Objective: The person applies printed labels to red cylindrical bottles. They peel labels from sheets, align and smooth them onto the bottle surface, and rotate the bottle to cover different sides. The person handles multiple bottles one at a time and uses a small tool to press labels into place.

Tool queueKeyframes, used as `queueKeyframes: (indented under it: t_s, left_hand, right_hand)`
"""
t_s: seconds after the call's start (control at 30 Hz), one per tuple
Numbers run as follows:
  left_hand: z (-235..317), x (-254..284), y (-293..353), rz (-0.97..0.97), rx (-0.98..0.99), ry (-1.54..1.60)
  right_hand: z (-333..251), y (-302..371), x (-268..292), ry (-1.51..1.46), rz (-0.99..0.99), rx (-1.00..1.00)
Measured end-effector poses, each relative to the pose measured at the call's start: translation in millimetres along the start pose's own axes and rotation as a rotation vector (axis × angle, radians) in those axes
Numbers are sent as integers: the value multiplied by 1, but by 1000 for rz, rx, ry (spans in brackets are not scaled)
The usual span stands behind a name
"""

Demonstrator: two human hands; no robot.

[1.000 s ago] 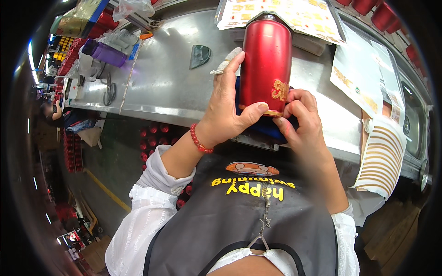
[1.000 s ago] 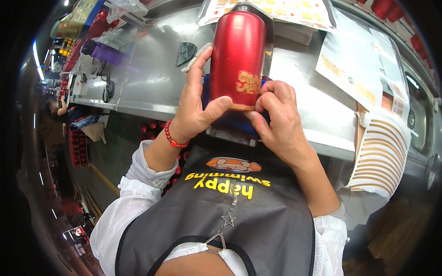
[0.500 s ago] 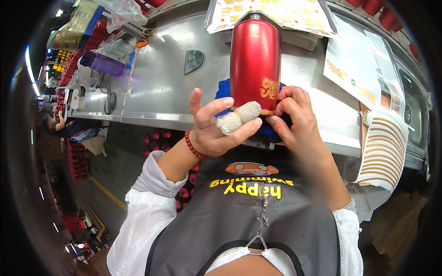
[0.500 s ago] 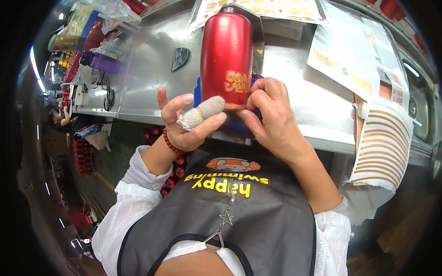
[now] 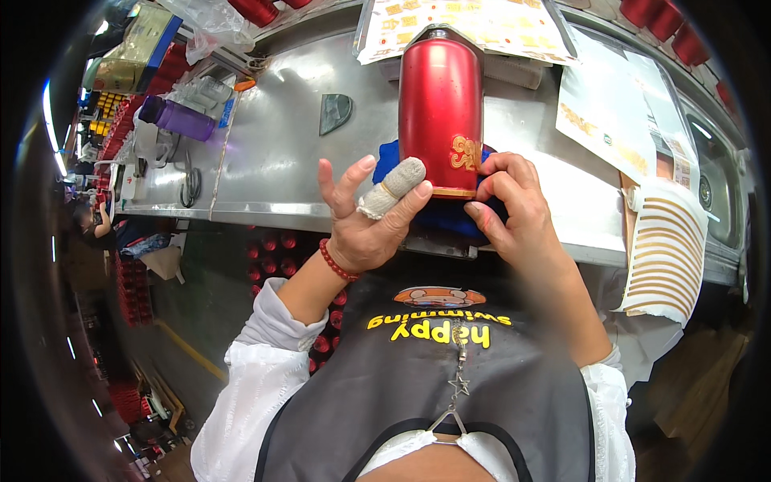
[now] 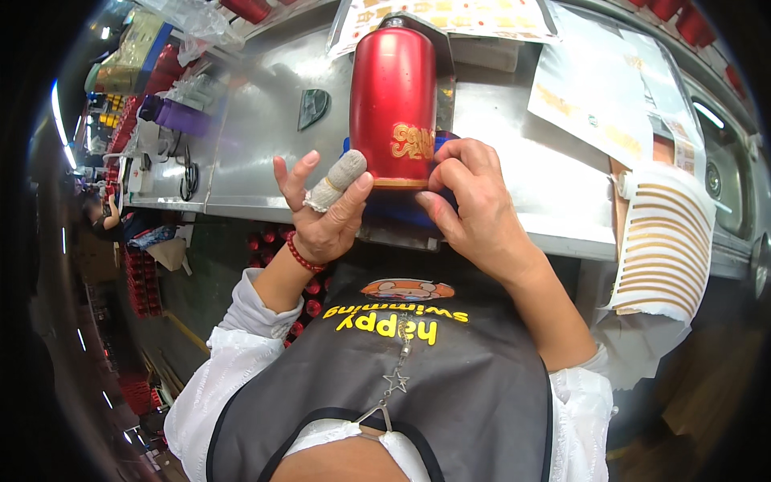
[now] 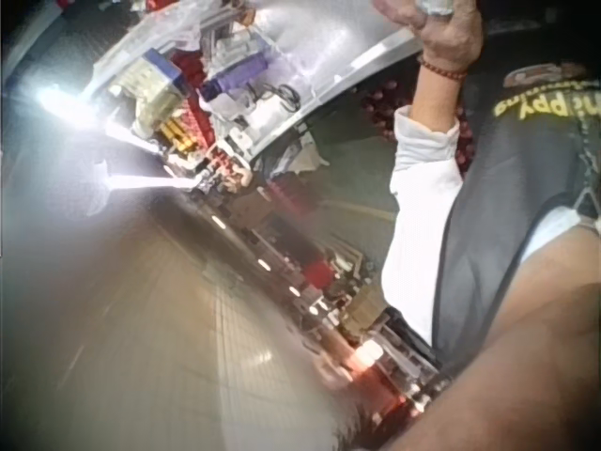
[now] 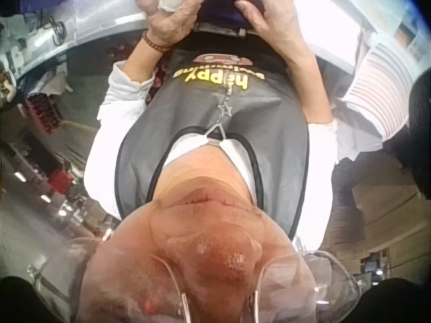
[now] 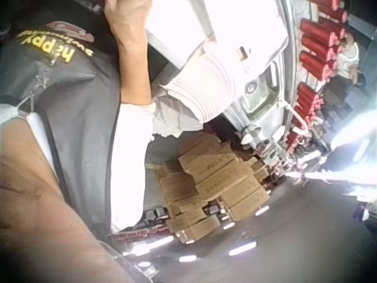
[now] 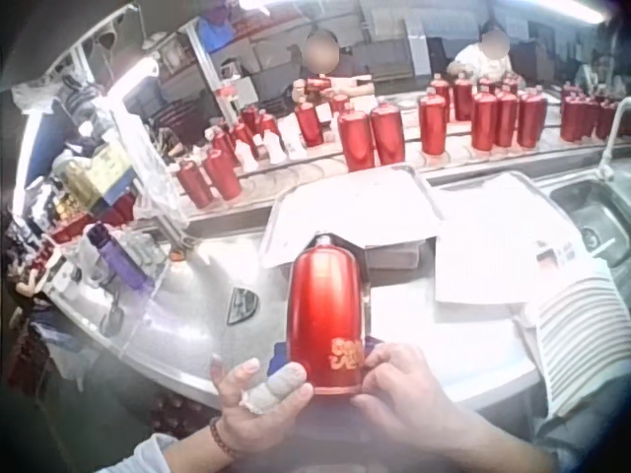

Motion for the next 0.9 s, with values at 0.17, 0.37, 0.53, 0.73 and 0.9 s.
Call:
queueKeyframes:
  t_s: [0.17,0.37,0.53,0.73,0.9]
  left_hand:
    - [9,3,-11,103,-78,-26]
    - [20,0,-23,124,-160,-35]
    - [21,-5,-28,41,-106,68]
    - [0,-17,-31,-189,200,224]
    - [-13,-29,-13,-94,263,346]
  right_hand:
    - [1,-1,-1,14,12,1]
    - [1,-1,-3,20,15,21]
    - [-7,4,28,6,187,-15]
    - [-10,-4,10,-422,298,-277]
    - [-6,-9,0,-312,260,-306]
Point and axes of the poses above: each hand's wrist, its own y-axis away from the middle knuckle, its own x-axis out of the back of the hand, z = x × y, the point moved 9 cm from there along -y, towards the middle knuckle, and after that the axes turned 13 degrees about -y, right-handed, at the moved point
